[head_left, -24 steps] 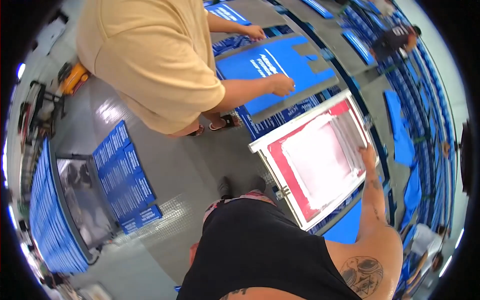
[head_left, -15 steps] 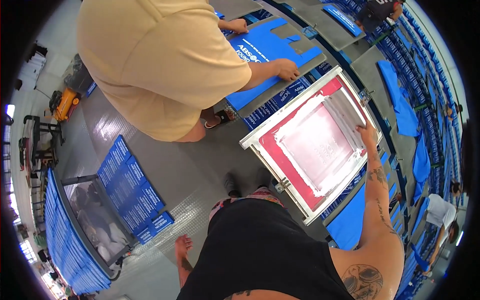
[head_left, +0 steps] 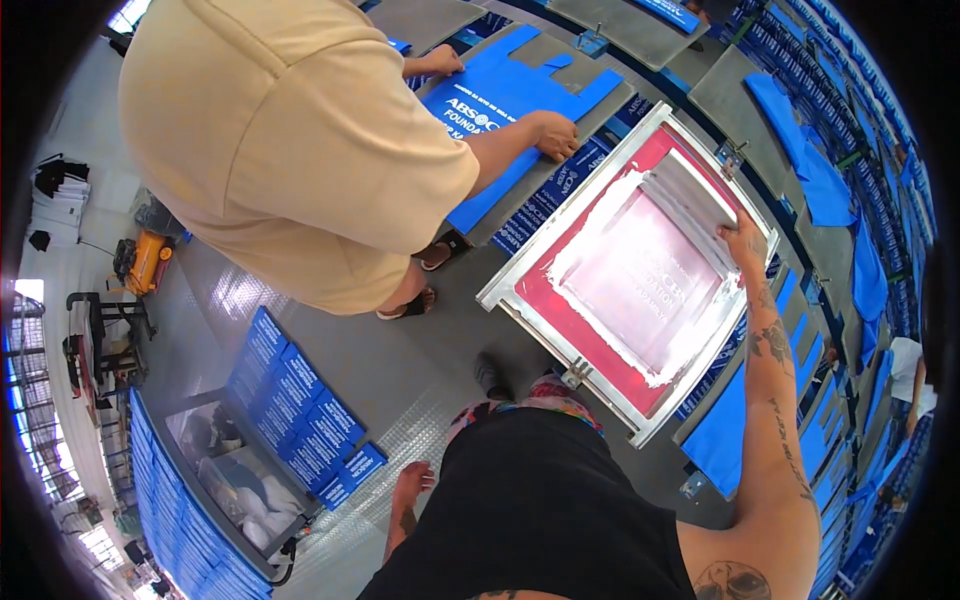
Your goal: Screen printing logos onto fabric bags using a manual press.
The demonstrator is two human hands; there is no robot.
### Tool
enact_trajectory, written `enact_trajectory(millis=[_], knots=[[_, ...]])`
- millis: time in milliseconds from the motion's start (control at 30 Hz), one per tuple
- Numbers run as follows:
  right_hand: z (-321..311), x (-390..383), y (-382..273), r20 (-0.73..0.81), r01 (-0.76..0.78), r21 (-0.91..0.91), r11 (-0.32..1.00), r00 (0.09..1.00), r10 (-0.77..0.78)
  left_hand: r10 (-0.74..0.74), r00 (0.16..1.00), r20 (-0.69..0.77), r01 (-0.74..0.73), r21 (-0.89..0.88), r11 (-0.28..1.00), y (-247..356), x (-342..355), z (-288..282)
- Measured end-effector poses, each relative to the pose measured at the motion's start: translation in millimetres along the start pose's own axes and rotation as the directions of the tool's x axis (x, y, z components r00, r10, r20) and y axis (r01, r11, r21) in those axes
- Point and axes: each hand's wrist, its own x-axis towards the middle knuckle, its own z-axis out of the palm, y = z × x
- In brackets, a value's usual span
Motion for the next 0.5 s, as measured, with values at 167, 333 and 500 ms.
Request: enact_trajectory(millis=[167, 333, 500], knots=[[1, 1, 2, 0.037, -0.06, 0.035, 0.998, 0.998, 0.059, -0.319, 0.947, 0.027, 0.317, 0.058, 0.947, 28, 38, 4], [2, 0, 4, 0.02, -0.038, 0.036, 0.999, 0.999, 0.037, -0.029, 0.992, 0.127, -0.034, 0.47, 0.882, 84, 95, 29], [11, 3, 11, 0.007, -0.003, 0.025, 1.0, 1.0, 0.003, 0.181, 0.966, 0.185, -0.248, 0.46, 0.853, 174, 120, 115]])
